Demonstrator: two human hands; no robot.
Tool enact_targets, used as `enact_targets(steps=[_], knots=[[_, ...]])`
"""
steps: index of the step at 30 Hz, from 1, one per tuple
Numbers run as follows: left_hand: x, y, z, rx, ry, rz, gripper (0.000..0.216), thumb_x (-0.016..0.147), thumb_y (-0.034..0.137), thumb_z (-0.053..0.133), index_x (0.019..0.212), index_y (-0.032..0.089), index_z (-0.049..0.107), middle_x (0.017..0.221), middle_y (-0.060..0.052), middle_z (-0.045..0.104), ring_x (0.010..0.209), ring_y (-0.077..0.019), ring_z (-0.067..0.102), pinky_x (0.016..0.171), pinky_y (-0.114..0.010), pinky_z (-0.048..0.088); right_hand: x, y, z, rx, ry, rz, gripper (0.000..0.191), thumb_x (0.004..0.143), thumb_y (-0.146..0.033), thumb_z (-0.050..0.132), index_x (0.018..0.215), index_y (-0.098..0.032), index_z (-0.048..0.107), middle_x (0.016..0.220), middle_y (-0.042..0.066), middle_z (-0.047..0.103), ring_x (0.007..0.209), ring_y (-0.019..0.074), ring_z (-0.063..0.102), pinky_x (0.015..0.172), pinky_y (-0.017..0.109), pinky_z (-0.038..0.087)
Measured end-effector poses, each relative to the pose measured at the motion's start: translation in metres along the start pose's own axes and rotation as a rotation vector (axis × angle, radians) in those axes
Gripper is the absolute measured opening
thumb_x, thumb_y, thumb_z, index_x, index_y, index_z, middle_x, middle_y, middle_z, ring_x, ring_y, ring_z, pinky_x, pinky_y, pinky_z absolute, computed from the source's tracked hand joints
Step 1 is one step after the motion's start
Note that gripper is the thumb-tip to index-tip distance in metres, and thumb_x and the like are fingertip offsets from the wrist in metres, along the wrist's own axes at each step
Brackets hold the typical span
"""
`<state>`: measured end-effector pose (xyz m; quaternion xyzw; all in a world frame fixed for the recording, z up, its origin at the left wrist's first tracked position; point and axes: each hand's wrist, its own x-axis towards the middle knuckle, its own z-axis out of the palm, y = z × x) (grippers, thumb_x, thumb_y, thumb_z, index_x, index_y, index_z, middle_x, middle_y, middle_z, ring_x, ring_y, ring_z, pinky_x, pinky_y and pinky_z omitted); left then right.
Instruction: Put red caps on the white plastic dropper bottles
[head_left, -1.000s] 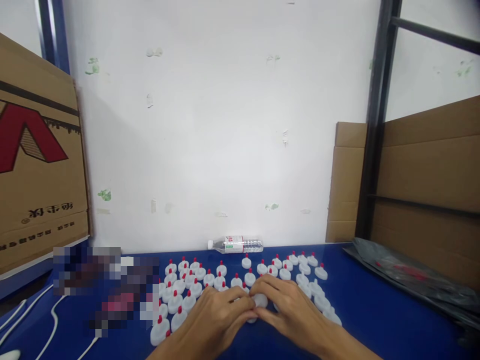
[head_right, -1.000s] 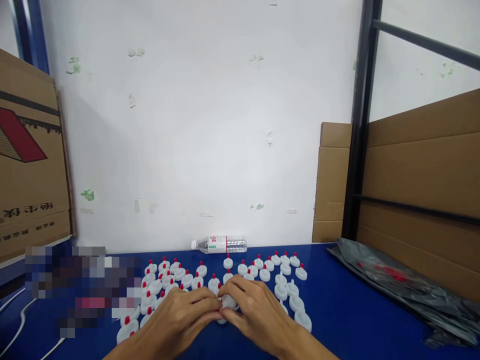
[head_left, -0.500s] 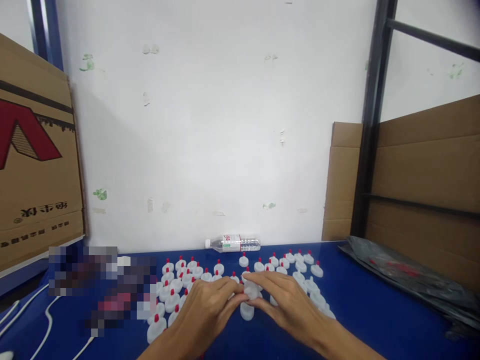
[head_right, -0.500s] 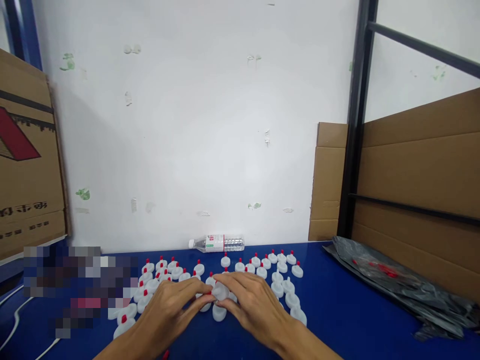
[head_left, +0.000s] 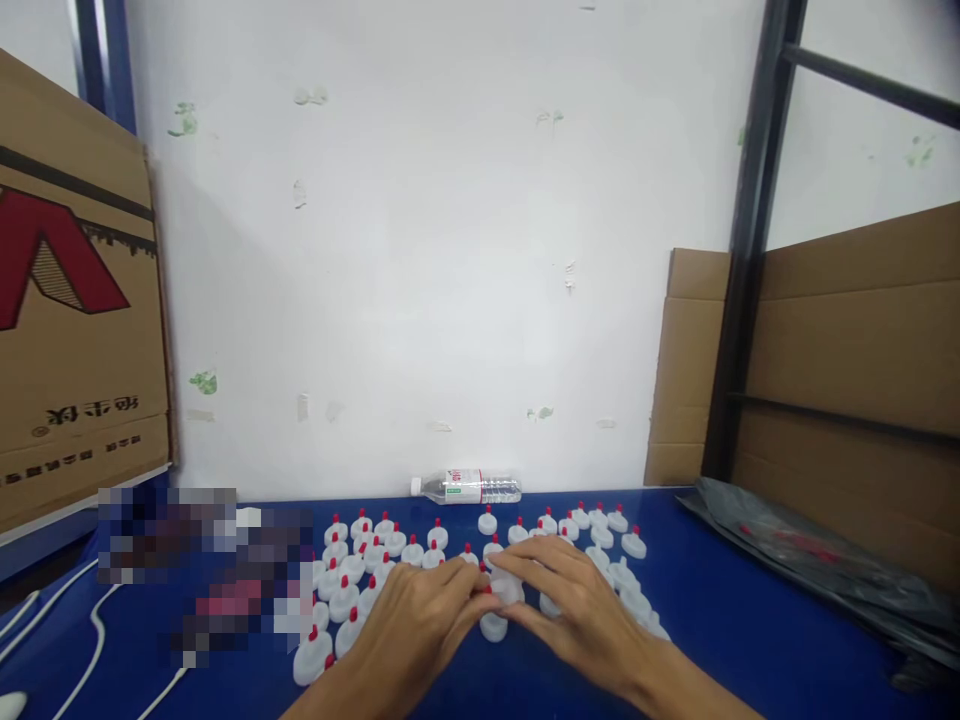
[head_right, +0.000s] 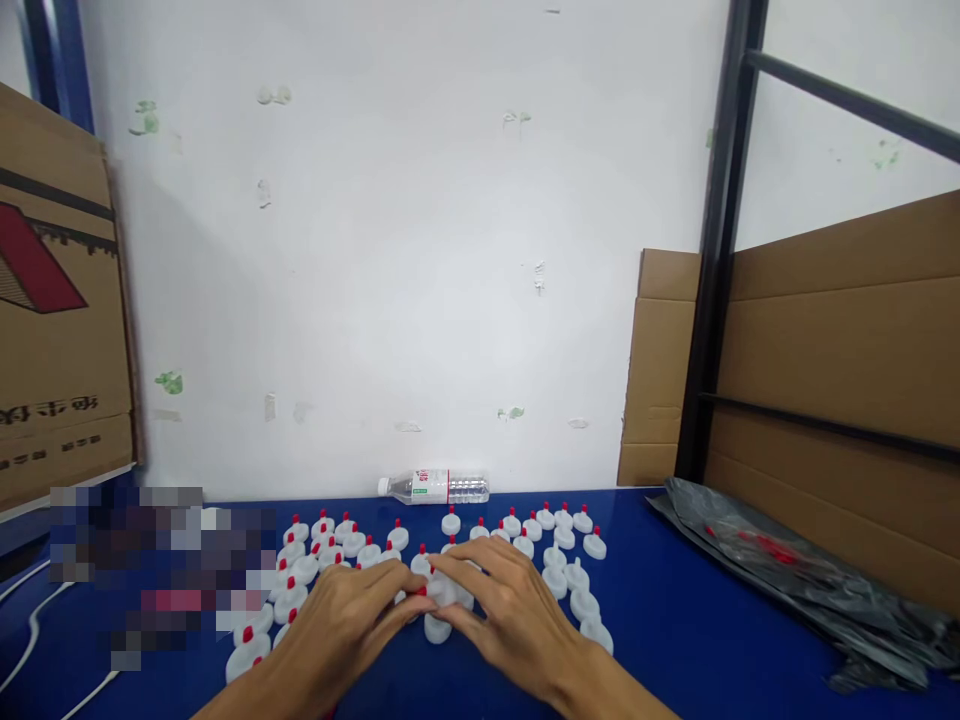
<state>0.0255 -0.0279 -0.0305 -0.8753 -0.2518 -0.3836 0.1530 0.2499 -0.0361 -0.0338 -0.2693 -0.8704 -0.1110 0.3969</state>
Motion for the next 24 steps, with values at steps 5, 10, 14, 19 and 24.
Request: enact_targets(steps=[5, 10, 14, 19, 24], knots=[[0.005, 0.001, -0.004, 0.033, -0.016, -0.001, 0.046, 0.11, 0.038, 0.025, 0.081, 0.02, 0.057, 0.068, 0.002, 0.067, 0.052, -0.0131, 0.063, 0.048, -0.027, 0.032, -0.002, -0.005, -0.001, 0.049, -0.023, 0.023, 0.036, 0.103, -0.033, 0.053, 0.138, -0.022, 0.056, 0.116, 0.011, 0.065, 0.104, 0.0223, 0.065, 0.089, 0.037, 0.058], [0.004, 0.002, -0.004, -0.004, -0.097, 0.005, 0.052, 0.111, 0.037, 0.02, 0.079, 0.02, 0.058, 0.066, 0.002, 0.066, 0.053, -0.0128, 0.061, 0.05, -0.027, 0.03, -0.005, -0.009, -0.003, 0.106, -0.093, 0.004, 0.043, 0.106, -0.03, 0.047, 0.148, -0.024, 0.044, 0.115, 0.011, 0.062, 0.102, 0.0202, 0.065, 0.087, 0.031, 0.058], [0.002, 0.005, -0.005, -0.186, -0.168, -0.07, 0.052, 0.11, 0.038, 0.025, 0.074, 0.019, 0.058, 0.062, 0.003, 0.063, 0.05, -0.011, 0.055, 0.051, -0.025, 0.032, -0.006, -0.009, -0.003, 0.094, -0.112, -0.026, 0.043, 0.106, -0.029, 0.047, 0.148, -0.023, 0.044, 0.115, 0.012, 0.063, 0.101, 0.021, 0.065, 0.087, 0.032, 0.058], [0.005, 0.01, -0.008, -0.416, -0.211, -0.229, 0.047, 0.107, 0.033, 0.034, 0.067, 0.019, 0.055, 0.055, 0.004, 0.058, 0.048, -0.0094, 0.051, 0.053, -0.021, 0.035, -0.004, -0.013, -0.005, 0.095, -0.101, -0.037, 0.038, 0.107, -0.03, 0.046, 0.143, -0.02, 0.048, 0.112, 0.012, 0.064, 0.098, 0.0215, 0.065, 0.084, 0.033, 0.058], [0.006, 0.012, -0.011, -0.482, -0.21, -0.284, 0.045, 0.106, 0.032, 0.036, 0.068, 0.019, 0.055, 0.054, 0.005, 0.055, 0.048, -0.0092, 0.05, 0.055, -0.021, 0.037, 0.0, -0.018, -0.007, 0.043, -0.048, -0.074, 0.041, 0.107, -0.027, 0.044, 0.147, -0.019, 0.044, 0.109, 0.013, 0.065, 0.097, 0.0219, 0.065, 0.083, 0.033, 0.059]])
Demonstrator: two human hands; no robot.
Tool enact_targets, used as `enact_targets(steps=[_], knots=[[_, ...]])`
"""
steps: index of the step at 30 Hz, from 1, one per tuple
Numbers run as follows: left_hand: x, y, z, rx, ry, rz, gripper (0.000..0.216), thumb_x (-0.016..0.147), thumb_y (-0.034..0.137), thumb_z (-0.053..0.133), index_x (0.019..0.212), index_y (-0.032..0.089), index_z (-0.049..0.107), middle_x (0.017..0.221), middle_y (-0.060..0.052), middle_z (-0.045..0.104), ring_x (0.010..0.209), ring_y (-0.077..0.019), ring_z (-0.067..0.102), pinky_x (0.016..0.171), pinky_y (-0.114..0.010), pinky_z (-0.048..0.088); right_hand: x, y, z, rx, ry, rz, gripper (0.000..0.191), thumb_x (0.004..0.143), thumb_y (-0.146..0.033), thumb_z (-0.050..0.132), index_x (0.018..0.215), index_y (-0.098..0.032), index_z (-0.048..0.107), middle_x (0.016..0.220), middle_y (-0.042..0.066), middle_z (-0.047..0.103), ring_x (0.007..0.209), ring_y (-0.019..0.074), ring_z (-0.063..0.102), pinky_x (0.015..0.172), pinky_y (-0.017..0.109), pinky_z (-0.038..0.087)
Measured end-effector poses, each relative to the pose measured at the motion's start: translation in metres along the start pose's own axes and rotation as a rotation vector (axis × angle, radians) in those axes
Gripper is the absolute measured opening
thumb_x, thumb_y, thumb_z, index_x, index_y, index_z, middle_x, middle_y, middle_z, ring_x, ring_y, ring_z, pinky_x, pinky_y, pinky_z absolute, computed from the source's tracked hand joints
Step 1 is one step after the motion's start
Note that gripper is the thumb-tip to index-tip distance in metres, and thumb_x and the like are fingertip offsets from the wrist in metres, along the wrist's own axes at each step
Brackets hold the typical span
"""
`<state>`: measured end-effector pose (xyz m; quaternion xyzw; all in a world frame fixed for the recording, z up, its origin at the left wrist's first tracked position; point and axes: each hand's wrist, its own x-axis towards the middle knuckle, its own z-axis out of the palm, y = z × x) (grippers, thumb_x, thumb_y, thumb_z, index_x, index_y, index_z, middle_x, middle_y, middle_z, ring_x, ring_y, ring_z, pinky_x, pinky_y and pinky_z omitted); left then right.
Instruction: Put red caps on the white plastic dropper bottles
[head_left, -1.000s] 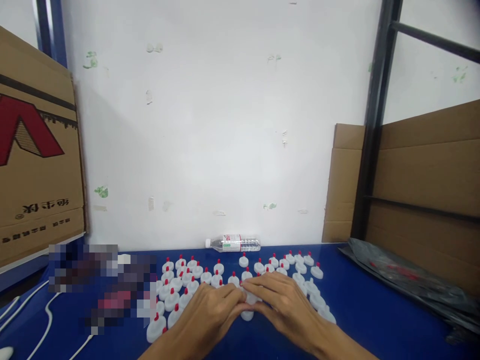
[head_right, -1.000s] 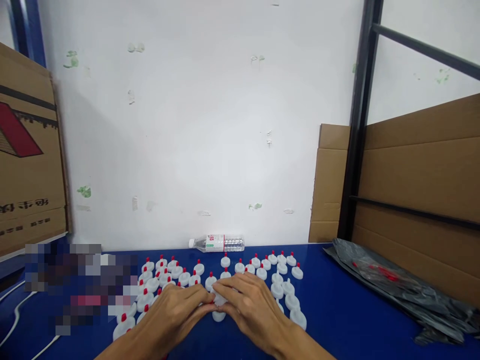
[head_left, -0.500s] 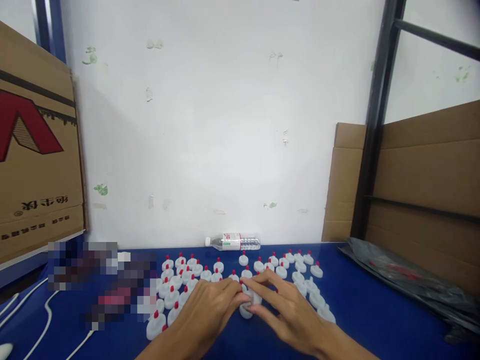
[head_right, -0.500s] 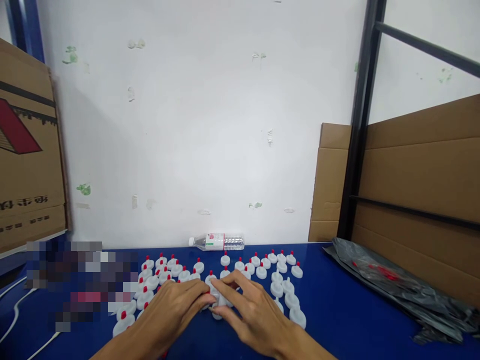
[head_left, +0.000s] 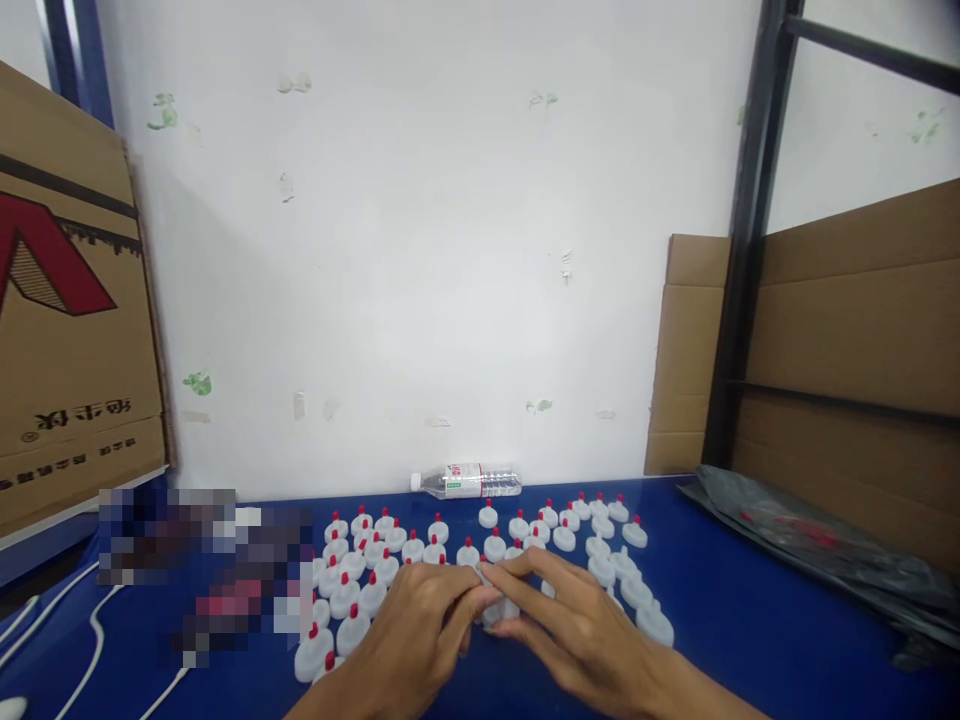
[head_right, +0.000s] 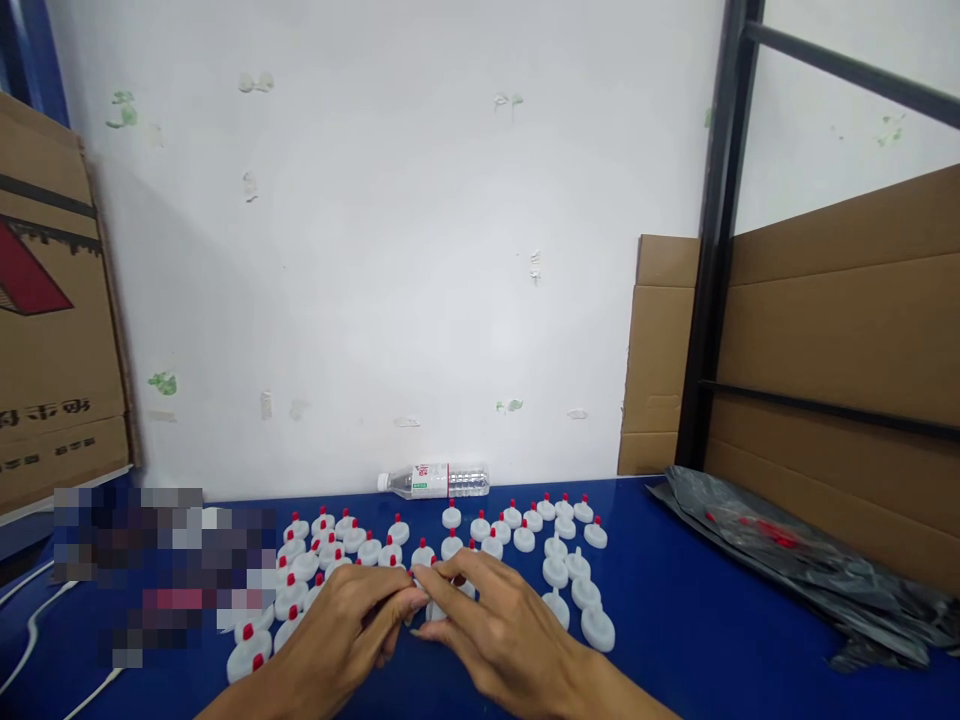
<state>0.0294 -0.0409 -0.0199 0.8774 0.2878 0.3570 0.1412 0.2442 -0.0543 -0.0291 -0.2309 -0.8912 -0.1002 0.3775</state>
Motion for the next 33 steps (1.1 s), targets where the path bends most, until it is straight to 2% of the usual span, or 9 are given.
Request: enact_targets(steps=[6, 10, 14, 16, 18, 22, 25, 28, 33], knots=[[0.0, 0.003, 0.004, -0.114, 0.015, -0.075, 0.048, 0.106, 0.037, 0.037, 0.064, 0.02, 0.052, 0.046, 0.006, 0.052, 0.041, -0.0081, 0.05, 0.049, -0.019, 0.037, 0.001, -0.003, -0.002, -0.01, 0.052, -0.018, 0.046, 0.105, -0.024, 0.047, 0.151, -0.021, 0.04, 0.109, 0.013, 0.065, 0.097, 0.0222, 0.066, 0.083, 0.033, 0.059], [0.001, 0.001, 0.006, -0.092, 0.032, -0.083, 0.047, 0.106, 0.036, 0.038, 0.065, 0.019, 0.052, 0.045, 0.007, 0.05, 0.04, -0.0075, 0.049, 0.05, -0.019, 0.036, 0.002, -0.001, -0.003, 0.011, 0.039, 0.001, 0.044, 0.106, -0.027, 0.047, 0.149, -0.02, 0.042, 0.109, 0.012, 0.065, 0.096, 0.0212, 0.066, 0.083, 0.032, 0.059], [0.004, -0.004, -0.001, 0.083, 0.064, 0.059, 0.044, 0.105, 0.033, 0.041, 0.066, 0.019, 0.054, 0.05, 0.005, 0.053, 0.045, -0.0083, 0.048, 0.052, -0.021, 0.033, 0.007, -0.002, -0.007, 0.047, -0.004, 0.042, 0.038, 0.105, -0.029, 0.052, 0.142, -0.022, 0.05, 0.112, 0.01, 0.065, 0.097, 0.0193, 0.065, 0.085, 0.03, 0.057], [0.006, -0.007, -0.008, 0.181, 0.087, 0.169, 0.043, 0.106, 0.033, 0.041, 0.069, 0.018, 0.057, 0.054, 0.004, 0.057, 0.046, -0.0086, 0.048, 0.052, -0.023, 0.03, 0.012, -0.004, -0.011, 0.019, -0.007, 0.041, 0.032, 0.103, -0.028, 0.055, 0.134, -0.022, 0.056, 0.111, 0.01, 0.066, 0.098, 0.0209, 0.064, 0.087, 0.034, 0.055], [0.008, -0.008, -0.016, 0.286, 0.066, 0.209, 0.044, 0.106, 0.034, 0.039, 0.07, 0.018, 0.059, 0.056, 0.003, 0.058, 0.046, -0.0093, 0.048, 0.052, -0.025, 0.027, 0.016, -0.002, -0.017, -0.045, 0.02, 0.036, 0.025, 0.1, -0.025, 0.056, 0.125, -0.022, 0.061, 0.109, 0.009, 0.068, 0.097, 0.0227, 0.064, 0.09, 0.04, 0.052], [0.01, -0.01, -0.034, 0.48, -0.12, 0.042, 0.041, 0.101, 0.032, 0.05, 0.063, 0.019, 0.058, 0.055, 0.002, 0.061, 0.049, -0.0128, 0.053, 0.054, -0.026, 0.026, 0.019, 0.019, -0.032, -0.158, 0.096, 0.171, 0.014, 0.098, -0.021, 0.055, 0.108, -0.022, 0.065, 0.105, 0.008, 0.07, 0.096, 0.0242, 0.064, 0.088, 0.041, 0.049], [0.008, -0.015, -0.047, 0.501, -0.262, -0.132, 0.022, 0.088, 0.023, 0.064, 0.066, 0.022, 0.066, 0.065, 0.002, 0.07, 0.065, -0.0178, 0.065, 0.059, -0.025, 0.031, 0.015, 0.044, -0.043, -0.227, 0.104, 0.343, 0.011, 0.098, -0.025, 0.054, 0.098, -0.022, 0.064, 0.096, 0.006, 0.071, 0.092, 0.0245, 0.066, 0.087, 0.041, 0.049], [0.007, -0.02, -0.058, 0.505, -0.359, -0.264, 0.014, 0.081, 0.018, 0.067, 0.069, 0.024, 0.071, 0.072, 0.002, 0.074, 0.074, -0.0204, 0.068, 0.062, -0.026, 0.034, 0.008, 0.067, -0.049, -0.292, 0.082, 0.471, 0.014, 0.098, -0.031, 0.053, 0.096, -0.022, 0.064, 0.089, 0.005, 0.071, 0.088, 0.0249, 0.066, 0.087, 0.041, 0.049], [0.01, -0.016, -0.068, 0.473, -0.443, -0.413, 0.005, 0.077, 0.031, 0.073, 0.075, 0.026, 0.073, 0.079, 0.001, 0.075, 0.084, -0.0236, 0.067, 0.069, -0.029, 0.039, -0.004, 0.094, -0.056, -0.39, 0.104, 0.594, 0.016, 0.095, -0.033, 0.055, 0.094, -0.022, 0.066, 0.104, 0.008, 0.066, 0.1, 0.0273, 0.061, 0.085, 0.039, 0.048]])
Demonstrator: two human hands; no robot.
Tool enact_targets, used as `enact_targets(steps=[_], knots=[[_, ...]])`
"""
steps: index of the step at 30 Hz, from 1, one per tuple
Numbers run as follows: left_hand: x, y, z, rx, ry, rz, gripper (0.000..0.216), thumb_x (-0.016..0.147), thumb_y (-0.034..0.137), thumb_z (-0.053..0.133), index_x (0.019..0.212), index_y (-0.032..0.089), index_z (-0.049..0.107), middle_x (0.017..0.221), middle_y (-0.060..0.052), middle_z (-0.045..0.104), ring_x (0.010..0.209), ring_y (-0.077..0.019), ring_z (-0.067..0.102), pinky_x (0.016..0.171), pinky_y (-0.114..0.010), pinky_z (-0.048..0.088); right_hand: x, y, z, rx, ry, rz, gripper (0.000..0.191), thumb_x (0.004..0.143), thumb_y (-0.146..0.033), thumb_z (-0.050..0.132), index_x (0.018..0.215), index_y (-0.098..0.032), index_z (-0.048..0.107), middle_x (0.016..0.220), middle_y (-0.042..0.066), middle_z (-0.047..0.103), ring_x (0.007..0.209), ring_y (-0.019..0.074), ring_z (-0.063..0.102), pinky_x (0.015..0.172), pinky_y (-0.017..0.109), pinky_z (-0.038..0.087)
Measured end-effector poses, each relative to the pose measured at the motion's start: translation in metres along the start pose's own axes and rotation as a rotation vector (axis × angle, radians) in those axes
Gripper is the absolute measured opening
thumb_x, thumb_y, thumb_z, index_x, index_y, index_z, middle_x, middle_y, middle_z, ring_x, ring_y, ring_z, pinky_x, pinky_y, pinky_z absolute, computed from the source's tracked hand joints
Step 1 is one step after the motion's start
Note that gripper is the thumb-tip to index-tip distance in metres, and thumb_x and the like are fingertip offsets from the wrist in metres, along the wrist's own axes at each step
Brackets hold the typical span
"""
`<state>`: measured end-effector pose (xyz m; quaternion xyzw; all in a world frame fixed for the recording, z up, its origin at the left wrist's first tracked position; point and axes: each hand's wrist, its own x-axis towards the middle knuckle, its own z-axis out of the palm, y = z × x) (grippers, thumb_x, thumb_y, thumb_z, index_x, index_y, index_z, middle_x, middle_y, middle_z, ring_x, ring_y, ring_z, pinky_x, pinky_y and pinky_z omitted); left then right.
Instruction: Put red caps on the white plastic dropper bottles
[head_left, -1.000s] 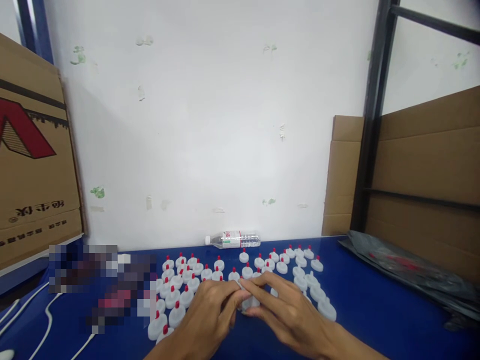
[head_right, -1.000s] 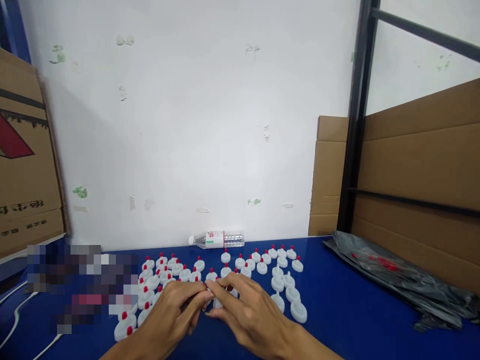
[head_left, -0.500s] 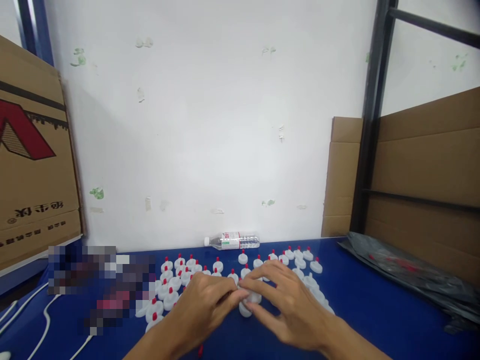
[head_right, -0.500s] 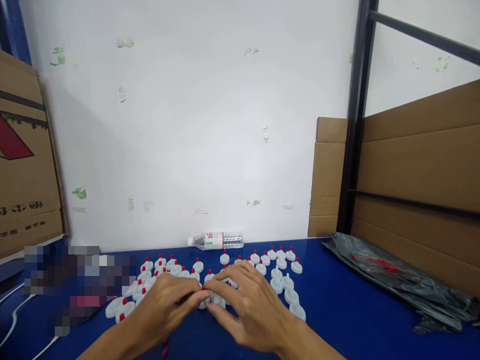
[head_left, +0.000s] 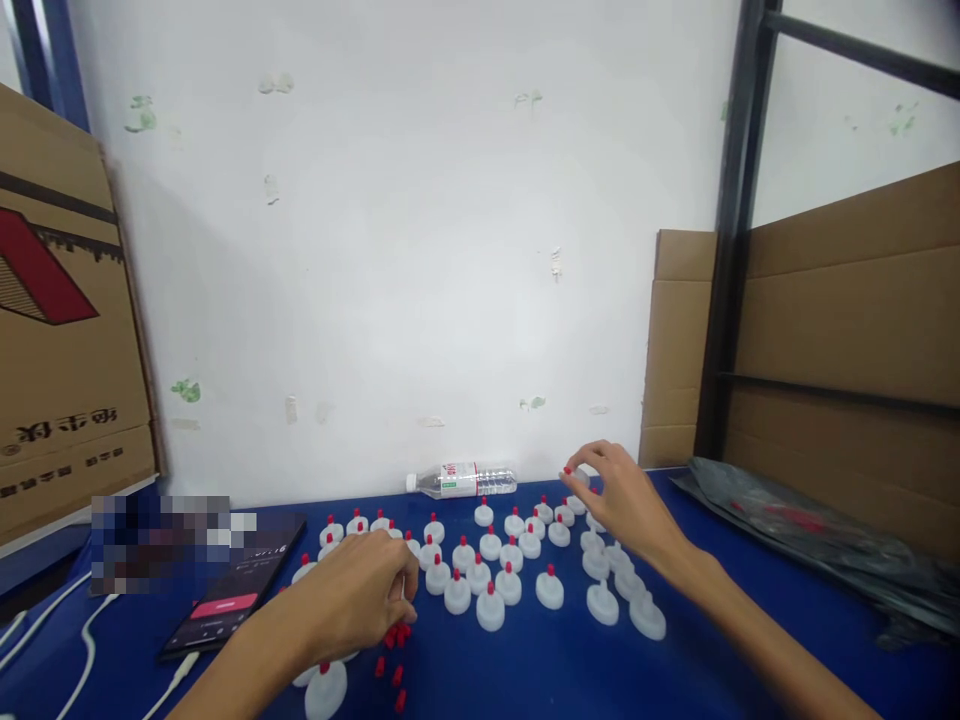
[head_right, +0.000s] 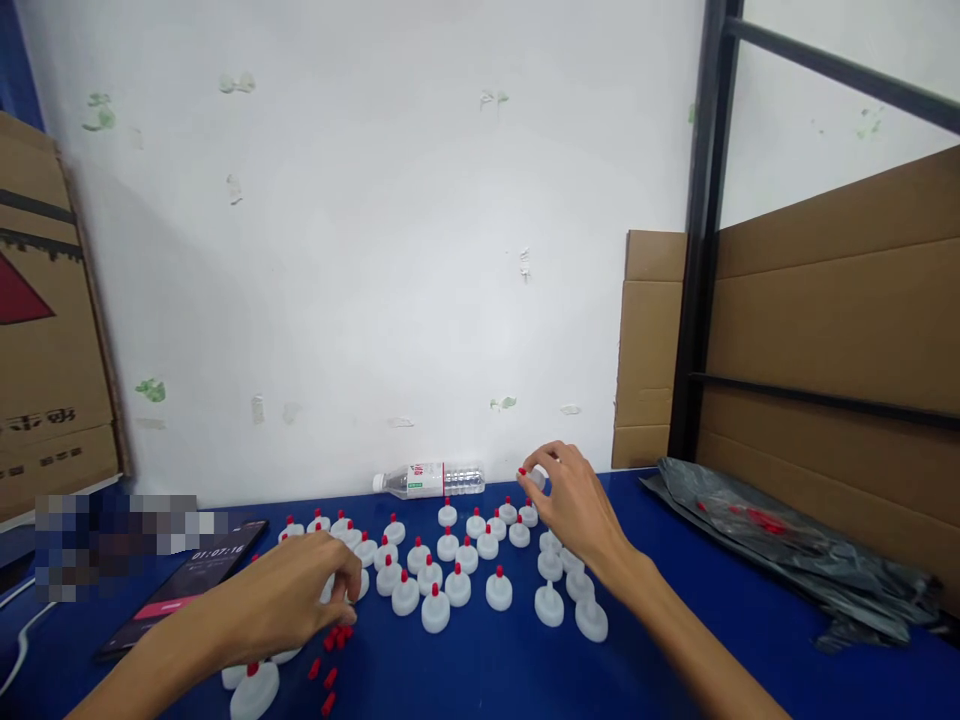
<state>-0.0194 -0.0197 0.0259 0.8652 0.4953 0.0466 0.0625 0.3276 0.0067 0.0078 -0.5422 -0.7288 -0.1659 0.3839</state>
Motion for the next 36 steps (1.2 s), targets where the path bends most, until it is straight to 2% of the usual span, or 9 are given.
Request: enact_targets(steps=[2, 6, 12, 18, 23, 28, 30, 32, 36], knots=[[-0.001, 0.0, 0.0, 0.009, -0.019, -0.041, 0.01, 0.075, 0.035, 0.075, 0.08, 0.026, 0.073, 0.08, -0.001, 0.075, 0.087, -0.0255, 0.067, 0.07, -0.031, 0.039, 0.002, 0.009, -0.001, -0.066, -0.029, 0.066, 0.018, 0.094, -0.035, 0.057, 0.093, -0.022, 0.068, 0.1, 0.008, 0.065, 0.098, 0.027, 0.061, 0.082, 0.036, 0.047], [-0.001, -0.003, 0.011, 0.052, 0.001, -0.084, 0.017, 0.071, 0.037, 0.078, 0.081, 0.026, 0.072, 0.081, -0.003, 0.073, 0.086, -0.0282, 0.066, 0.07, -0.033, 0.04, 0.004, 0.023, -0.005, -0.221, -0.176, 0.183, 0.019, 0.095, -0.035, 0.057, 0.094, -0.021, 0.07, 0.091, 0.006, 0.066, 0.09, 0.0245, 0.063, 0.075, 0.032, 0.043], [-0.002, 0.001, 0.017, 0.065, -0.022, -0.086, 0.012, 0.071, 0.031, 0.076, 0.077, 0.024, 0.069, 0.084, -0.003, 0.072, 0.084, -0.026, 0.066, 0.063, -0.03, 0.037, 0.005, 0.041, -0.011, -0.307, -0.288, 0.31, 0.015, 0.089, -0.028, 0.06, 0.089, -0.021, 0.073, 0.081, 0.006, 0.071, 0.074, 0.0233, 0.066, 0.058, 0.029, 0.034], [0.0, 0.006, 0.018, 0.087, -0.026, -0.064, 0.012, 0.073, 0.023, 0.07, 0.065, 0.021, 0.061, 0.075, -0.002, 0.071, 0.078, -0.0234, 0.066, 0.06, -0.029, 0.034, 0.003, 0.058, -0.019, -0.374, -0.395, 0.43, 0.019, 0.084, -0.02, 0.057, 0.091, -0.021, 0.075, 0.091, 0.011, 0.074, 0.083, 0.029, 0.069, 0.058, 0.029, 0.033], [0.001, 0.004, 0.021, 0.112, -0.006, -0.035, 0.004, 0.072, 0.021, 0.065, 0.07, 0.022, 0.062, 0.079, -0.003, 0.071, 0.08, -0.0248, 0.066, 0.063, -0.031, 0.037, 0.0, 0.065, -0.022, -0.362, -0.542, 0.487, 0.014, 0.075, -0.016, 0.066, 0.084, -0.022, 0.076, 0.09, 0.011, 0.075, 0.086, 0.031, 0.07, 0.058, 0.029, 0.036], [-0.002, 0.007, 0.019, 0.124, -0.013, -0.025, 0.002, 0.074, 0.02, 0.062, 0.074, 0.022, 0.064, 0.083, -0.005, 0.071, 0.081, -0.0252, 0.065, 0.065, -0.032, 0.04, -0.004, 0.063, -0.016, -0.278, -0.698, 0.503, 0.014, 0.066, -0.01, 0.07, 0.07, -0.021, 0.076, 0.065, 0.005, 0.071, 0.065, 0.0235, 0.07, 0.054, 0.026, 0.038], [-0.003, 0.008, 0.018, 0.131, -0.015, -0.025, 0.003, 0.074, 0.02, 0.061, 0.074, 0.022, 0.064, 0.083, -0.005, 0.071, 0.081, -0.0252, 0.065, 0.066, -0.032, 0.041, -0.004, 0.062, -0.014, -0.253, -0.719, 0.498, 0.014, 0.063, -0.008, 0.071, 0.066, -0.021, 0.076, 0.062, 0.004, 0.07, 0.061, 0.0226, 0.069, 0.054, 0.026, 0.039], [-0.002, 0.009, 0.017, 0.135, -0.013, -0.026, 0.004, 0.075, 0.02, 0.061, 0.073, 0.022, 0.063, 0.083, -0.005, 0.071, 0.081, -0.025, 0.065, 0.065, -0.032, 0.04, -0.003, 0.062, -0.014, -0.24, -0.69, 0.477, 0.012, 0.064, -0.011, 0.073, 0.069, -0.021, 0.077, 0.07, 0.006, 0.073, 0.069, 0.0248, 0.071, 0.057, 0.026, 0.04], [0.0, 0.008, 0.019, 0.137, -0.007, -0.015, 0.005, 0.077, 0.021, 0.061, 0.073, 0.022, 0.063, 0.083, -0.005, 0.07, 0.079, -0.0247, 0.065, 0.063, -0.031, 0.038, 0.002, 0.061, -0.017, -0.167, -0.613, 0.393, 0.01, 0.076, -0.021, 0.071, 0.081, -0.022, 0.079, 0.086, 0.006, 0.076, 0.083, 0.0234, 0.071, 0.063, 0.025, 0.042]])
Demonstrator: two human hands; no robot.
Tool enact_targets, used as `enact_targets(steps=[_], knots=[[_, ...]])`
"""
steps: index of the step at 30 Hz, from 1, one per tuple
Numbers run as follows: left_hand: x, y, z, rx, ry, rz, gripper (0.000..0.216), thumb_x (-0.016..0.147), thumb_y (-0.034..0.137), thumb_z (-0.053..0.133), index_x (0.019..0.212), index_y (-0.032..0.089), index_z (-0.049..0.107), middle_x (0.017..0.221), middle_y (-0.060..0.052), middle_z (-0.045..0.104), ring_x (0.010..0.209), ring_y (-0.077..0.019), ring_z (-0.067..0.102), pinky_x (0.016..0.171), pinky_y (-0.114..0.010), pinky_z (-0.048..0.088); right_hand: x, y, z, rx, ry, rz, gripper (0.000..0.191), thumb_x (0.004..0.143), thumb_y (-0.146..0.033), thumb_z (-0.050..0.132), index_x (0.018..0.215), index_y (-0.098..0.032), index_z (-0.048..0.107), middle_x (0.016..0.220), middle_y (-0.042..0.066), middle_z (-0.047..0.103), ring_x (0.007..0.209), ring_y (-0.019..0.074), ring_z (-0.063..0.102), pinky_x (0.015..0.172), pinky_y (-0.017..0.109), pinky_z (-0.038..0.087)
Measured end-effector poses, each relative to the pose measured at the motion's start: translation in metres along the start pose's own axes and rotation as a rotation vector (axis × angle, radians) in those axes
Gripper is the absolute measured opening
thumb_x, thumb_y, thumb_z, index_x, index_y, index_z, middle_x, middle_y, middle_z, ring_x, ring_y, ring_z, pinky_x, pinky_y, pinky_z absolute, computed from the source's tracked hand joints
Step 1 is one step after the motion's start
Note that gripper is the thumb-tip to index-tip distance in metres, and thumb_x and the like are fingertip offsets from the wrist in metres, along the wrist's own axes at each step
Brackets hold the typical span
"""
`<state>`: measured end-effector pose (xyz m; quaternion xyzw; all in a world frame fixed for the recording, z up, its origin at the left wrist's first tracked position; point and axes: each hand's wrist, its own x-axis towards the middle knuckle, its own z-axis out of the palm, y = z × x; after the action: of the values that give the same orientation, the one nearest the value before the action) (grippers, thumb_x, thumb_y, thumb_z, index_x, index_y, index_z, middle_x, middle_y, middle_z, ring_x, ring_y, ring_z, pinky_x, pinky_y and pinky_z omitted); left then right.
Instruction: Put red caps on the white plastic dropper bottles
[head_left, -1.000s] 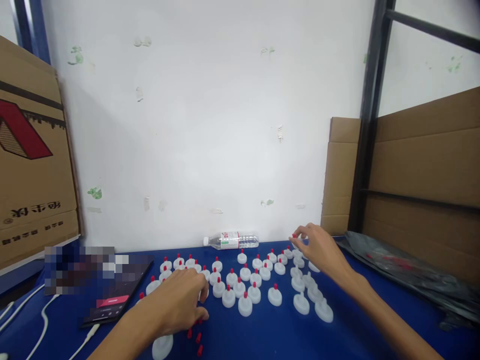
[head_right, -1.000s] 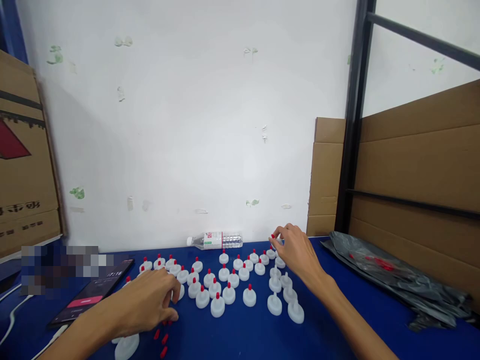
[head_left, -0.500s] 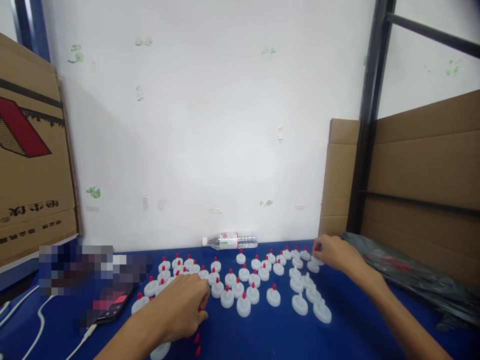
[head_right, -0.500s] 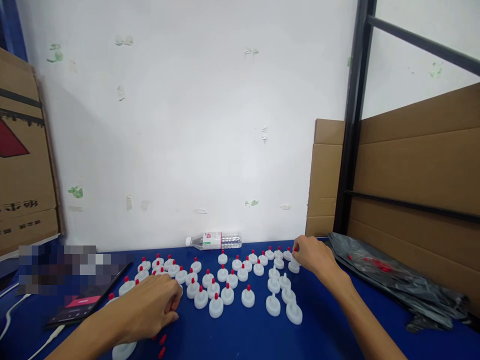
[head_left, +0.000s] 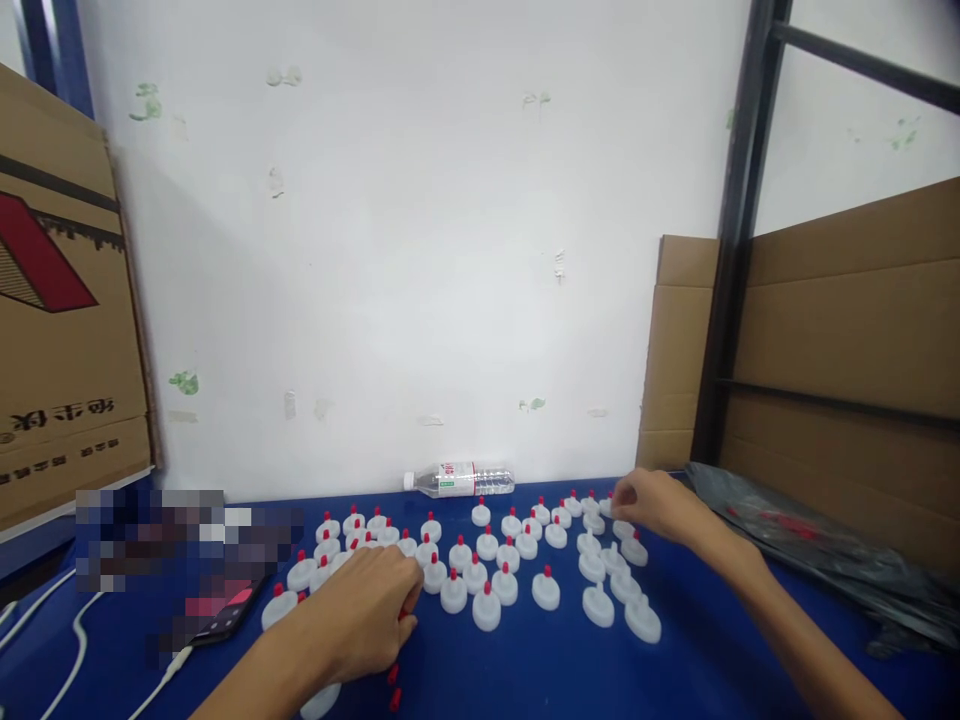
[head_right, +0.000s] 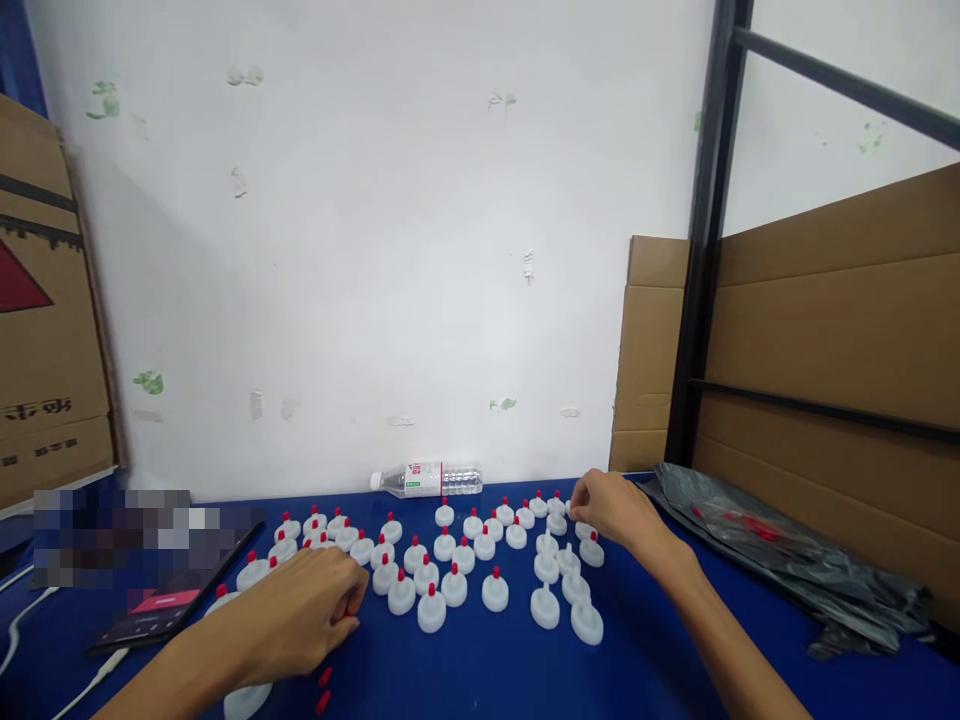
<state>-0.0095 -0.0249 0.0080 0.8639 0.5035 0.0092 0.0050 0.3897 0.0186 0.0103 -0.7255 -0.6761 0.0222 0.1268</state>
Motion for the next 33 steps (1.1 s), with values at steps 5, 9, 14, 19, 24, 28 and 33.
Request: enact_targets(steps=[5, 9, 14, 19, 24, 28, 33], knots=[[0.003, -0.002, 0.004, -0.008, 0.008, -0.002, 0.005, 0.078, 0.023, 0.064, 0.074, 0.022, 0.064, 0.085, -0.004, 0.071, 0.081, -0.0242, 0.065, 0.063, -0.03, 0.036, 0.001, -0.008, 0.005, 0.054, 0.008, -0.093, 0.013, 0.083, -0.032, 0.07, 0.083, -0.023, 0.079, 0.081, 0.004, 0.076, 0.075, 0.0198, 0.07, 0.061, 0.023, 0.041], [0.006, -0.003, 0.006, -0.042, 0.004, 0.0, 0.006, 0.081, 0.022, 0.065, 0.074, 0.022, 0.066, 0.081, -0.002, 0.071, 0.08, -0.0231, 0.066, 0.06, -0.028, 0.032, 0.004, -0.012, 0.017, 0.018, 0.138, -0.058, 0.017, 0.091, -0.026, 0.06, 0.094, -0.02, 0.076, 0.089, 0.007, 0.075, 0.084, 0.0232, 0.07, 0.064, 0.026, 0.04], [0.012, -0.003, 0.004, -0.08, -0.032, -0.007, 0.006, 0.08, 0.022, 0.069, 0.074, 0.022, 0.071, 0.082, -0.002, 0.075, 0.085, -0.0252, 0.068, 0.062, -0.028, 0.033, 0.012, -0.009, 0.035, 0.002, 0.145, -0.049, 0.016, 0.085, -0.018, 0.064, 0.097, -0.018, 0.076, 0.091, 0.008, 0.075, 0.087, 0.0239, 0.07, 0.067, 0.025, 0.042], [0.01, -0.002, 0.003, -0.081, 0.001, 0.021, 0.018, 0.087, 0.031, 0.066, 0.072, 0.021, 0.071, 0.079, -0.004, 0.074, 0.082, -0.026, 0.069, 0.062, -0.029, 0.035, 0.016, -0.005, 0.046, 0.023, 0.147, -0.05, 0.016, 0.08, -0.011, 0.067, 0.091, -0.017, 0.076, 0.088, 0.008, 0.075, 0.086, 0.0226, 0.071, 0.066, 0.024, 0.042], [0.006, -0.003, 0.005, 0.007, 0.038, 0.073, 0.032, 0.096, 0.023, 0.046, 0.073, 0.019, 0.068, 0.079, -0.009, 0.072, 0.078, -0.0265, 0.068, 0.064, -0.032, 0.038, 0.012, -0.013, 0.038, 0.053, 0.241, -0.101, 0.01, 0.084, -0.014, 0.062, 0.082, -0.018, 0.072, 0.088, 0.007, 0.074, 0.085, 0.0227, 0.069, 0.067, 0.026, 0.041], [0.008, -0.009, 0.011, 0.003, 0.026, 0.066, 0.023, 0.085, 0.011, 0.05, 0.079, 0.021, 0.07, 0.085, -0.007, 0.073, 0.081, -0.0259, 0.068, 0.064, -0.031, 0.039, 0.006, -0.027, 0.029, 0.102, 0.376, -0.167, 0.014, 0.096, -0.024, 0.05, 0.096, -0.018, 0.063, 0.097, 0.008, 0.072, 0.093, 0.0234, 0.067, 0.074, 0.028, 0.043], [0.012, -0.015, 0.018, 0.014, 0.038, 0.09, 0.023, 0.08, 0.008, 0.05, 0.08, 0.022, 0.069, 0.086, -0.005, 0.073, 0.081, -0.0243, 0.068, 0.064, -0.03, 0.038, 0.001, -0.041, 0.031, 0.183, 0.46, -0.277, 0.013, 0.098, -0.027, 0.045, 0.102, -0.021, 0.056, 0.11, 0.008, 0.068, 0.093, 0.0221, 0.066, 0.078, 0.03, 0.047]])
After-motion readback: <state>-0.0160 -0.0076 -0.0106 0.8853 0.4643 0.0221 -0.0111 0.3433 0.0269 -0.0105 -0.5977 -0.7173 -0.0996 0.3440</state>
